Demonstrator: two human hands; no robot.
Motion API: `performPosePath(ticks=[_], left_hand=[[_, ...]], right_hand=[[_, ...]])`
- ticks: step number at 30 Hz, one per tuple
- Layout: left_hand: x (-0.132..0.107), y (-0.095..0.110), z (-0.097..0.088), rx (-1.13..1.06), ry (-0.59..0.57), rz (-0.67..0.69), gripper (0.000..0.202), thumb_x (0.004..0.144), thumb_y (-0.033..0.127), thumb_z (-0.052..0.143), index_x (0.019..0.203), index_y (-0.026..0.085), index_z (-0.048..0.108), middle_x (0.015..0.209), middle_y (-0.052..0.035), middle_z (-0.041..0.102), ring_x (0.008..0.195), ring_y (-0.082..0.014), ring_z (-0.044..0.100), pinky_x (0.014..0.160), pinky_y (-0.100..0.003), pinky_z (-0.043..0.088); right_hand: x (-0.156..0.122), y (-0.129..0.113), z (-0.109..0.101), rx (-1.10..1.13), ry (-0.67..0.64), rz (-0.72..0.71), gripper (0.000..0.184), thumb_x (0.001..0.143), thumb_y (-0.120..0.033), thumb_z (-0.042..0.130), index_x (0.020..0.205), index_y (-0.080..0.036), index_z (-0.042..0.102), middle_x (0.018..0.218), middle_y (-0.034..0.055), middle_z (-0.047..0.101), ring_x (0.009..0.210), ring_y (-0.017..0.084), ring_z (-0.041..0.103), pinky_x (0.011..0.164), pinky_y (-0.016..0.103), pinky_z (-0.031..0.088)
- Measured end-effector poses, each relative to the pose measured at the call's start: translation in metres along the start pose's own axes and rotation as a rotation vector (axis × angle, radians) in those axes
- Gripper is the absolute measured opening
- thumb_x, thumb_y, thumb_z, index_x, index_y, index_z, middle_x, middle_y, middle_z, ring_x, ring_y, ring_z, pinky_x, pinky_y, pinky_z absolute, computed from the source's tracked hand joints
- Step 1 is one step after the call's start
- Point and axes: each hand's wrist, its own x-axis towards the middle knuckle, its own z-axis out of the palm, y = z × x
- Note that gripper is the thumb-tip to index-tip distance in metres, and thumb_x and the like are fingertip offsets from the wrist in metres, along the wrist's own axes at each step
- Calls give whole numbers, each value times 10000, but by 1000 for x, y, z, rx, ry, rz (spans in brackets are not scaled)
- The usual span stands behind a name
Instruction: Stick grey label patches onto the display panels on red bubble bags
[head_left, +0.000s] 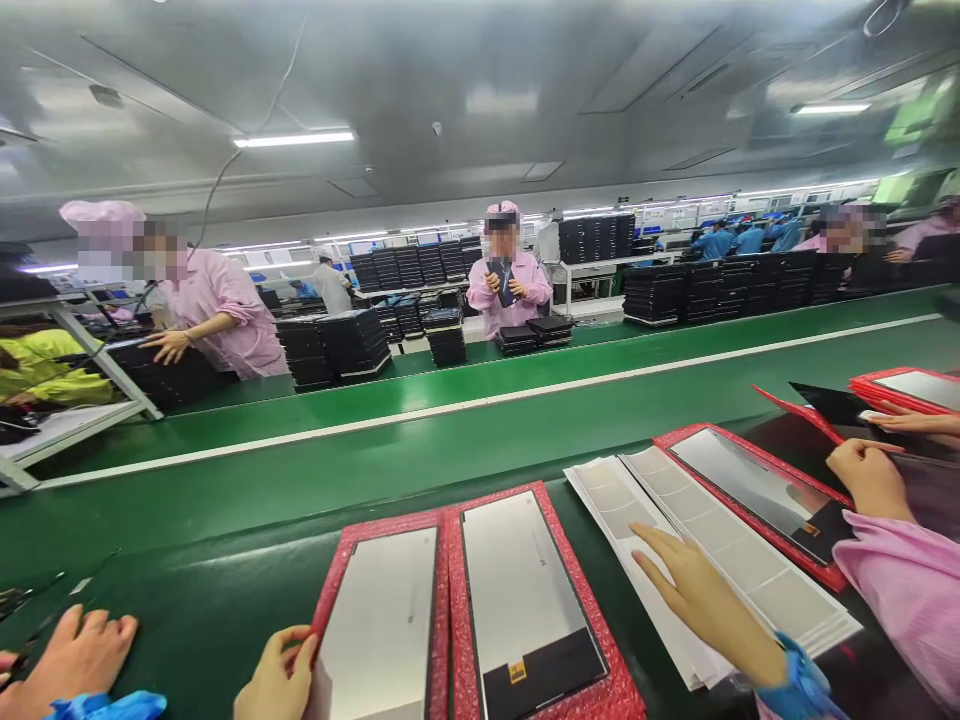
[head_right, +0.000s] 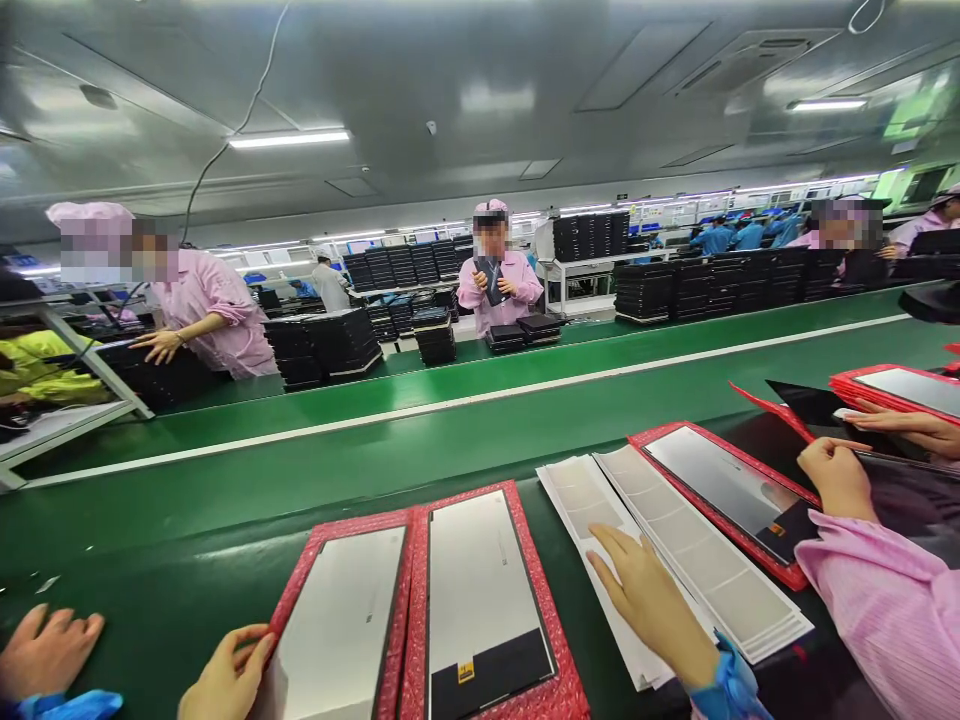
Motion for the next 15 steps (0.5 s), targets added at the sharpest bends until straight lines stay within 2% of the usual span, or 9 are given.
performPosePath(ticks=[3,5,6,8,10,11,12,13,15], left_hand=[[-8,9,-5,117,50,119,425,635,505,507,917,193,562,1007,-101,652,978,-355,582,799,-474,464],[-29,48,0,90,154,272,502,652,527,492,994,167,569,1233,-156,507,1173,-392,420,917,-548,367],[-43,77,5,-6,111,396,489,669,503,497,1016,165,565,1246,-147,494,1201,-359,399,964,-519,344],[-76,144,21,-249,-177,574,370,746,450,482,1011,210,578,1175,-82,559,1144,-271,474,974,-428,376],[-109,211,43,-438,-587,644,324,802,409,458,1039,220,575,1088,-58,612,950,-216,591,792,-341,497],[-123,241,56,-488,-737,669,311,805,388,482,1039,206,579,1044,-60,628,870,-193,612,732,-310,512],[-136,266,68,-499,-832,681,291,804,364,513,1026,191,588,976,-61,647,812,-175,618,712,-296,513],[-146,286,79,-502,-844,686,264,814,351,521,996,176,598,917,-56,651,787,-162,613,716,-294,510],[-159,312,98,-514,-821,689,279,869,345,448,1030,147,560,1000,-56,611,830,-148,599,752,-343,498]], right_hand=[[24,18,17,134,12,68,404,882,-375,348,1163,-160,543,1170,85,571,1084,203,534,923,361,453],[30,27,35,166,60,76,408,876,-356,355,1158,-132,546,1175,103,564,1099,212,523,943,381,443],[31,30,43,173,81,72,406,873,-349,361,1157,-126,545,1184,110,557,1112,218,512,953,394,434],[29,32,58,190,104,66,403,869,-342,375,1152,-113,547,1195,124,544,1134,229,491,966,413,420],[25,31,67,211,104,74,404,871,-340,379,1143,-96,551,1196,138,539,1140,235,484,972,422,413],[24,29,69,220,102,79,404,873,-341,377,1135,-90,556,1193,142,541,1136,234,487,972,420,413],[23,27,70,227,100,83,401,875,-342,375,1125,-90,563,1189,143,543,1132,233,491,969,419,416],[23,25,71,230,101,86,397,876,-342,372,1115,-95,570,1184,141,548,1127,231,497,963,417,420],[23,22,70,236,105,91,382,879,-336,366,1096,-109,584,1163,134,564,1108,226,513,944,410,436]])
